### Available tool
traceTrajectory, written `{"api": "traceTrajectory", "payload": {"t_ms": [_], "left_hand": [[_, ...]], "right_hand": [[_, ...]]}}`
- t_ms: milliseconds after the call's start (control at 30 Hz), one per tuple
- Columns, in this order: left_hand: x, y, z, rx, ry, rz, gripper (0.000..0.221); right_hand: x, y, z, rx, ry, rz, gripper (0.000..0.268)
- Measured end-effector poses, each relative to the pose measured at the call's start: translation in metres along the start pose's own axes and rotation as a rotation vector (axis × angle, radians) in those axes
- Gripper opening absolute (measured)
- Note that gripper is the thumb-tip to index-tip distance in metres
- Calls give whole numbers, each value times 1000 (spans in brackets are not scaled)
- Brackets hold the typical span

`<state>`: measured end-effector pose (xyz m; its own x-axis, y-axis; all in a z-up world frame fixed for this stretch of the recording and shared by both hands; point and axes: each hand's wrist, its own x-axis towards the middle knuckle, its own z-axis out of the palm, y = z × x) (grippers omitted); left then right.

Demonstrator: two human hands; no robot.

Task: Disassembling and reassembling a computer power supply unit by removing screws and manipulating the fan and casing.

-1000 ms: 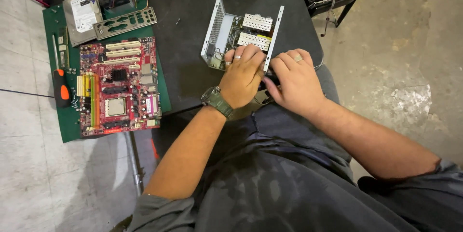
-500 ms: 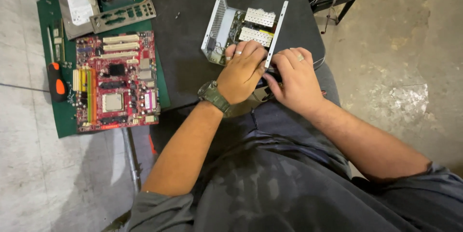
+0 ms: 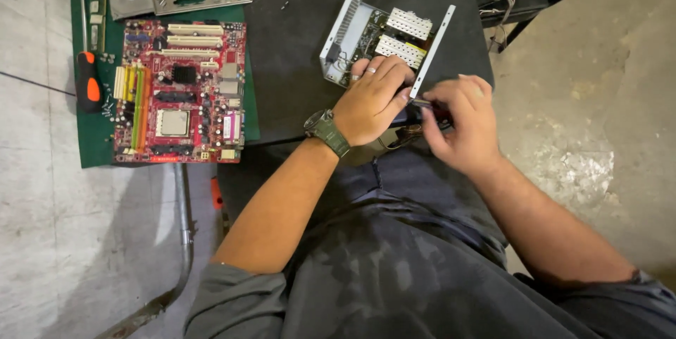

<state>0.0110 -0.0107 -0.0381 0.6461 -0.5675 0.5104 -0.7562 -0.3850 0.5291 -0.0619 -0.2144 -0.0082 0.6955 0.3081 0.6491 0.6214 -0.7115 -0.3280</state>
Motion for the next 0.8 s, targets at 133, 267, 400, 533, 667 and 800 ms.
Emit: {"api": "traceTrajectory", "payload": {"t_ms": [133,267,400,533,667,800], "left_hand": [[1,2,-3,-66,25,57,20],[3,0,2,-41,75,80,24],[0,1,3,49,102,110,28],[-3,-4,10,20,90,91,27],[-3,-5,11,-31,75,92,27],[0,-3,-1,-138,21,128,30]], "right_hand": [[4,-22,-4,37,57,-44,16],[3,-26,3,161,119,-11,19],[1,-26,6,277,147,53,19],[-1,-24,10,265,153,12,21],[1,-27,10,246,156,-37,21],[3,-30,13,172,154,-104,21]]}}
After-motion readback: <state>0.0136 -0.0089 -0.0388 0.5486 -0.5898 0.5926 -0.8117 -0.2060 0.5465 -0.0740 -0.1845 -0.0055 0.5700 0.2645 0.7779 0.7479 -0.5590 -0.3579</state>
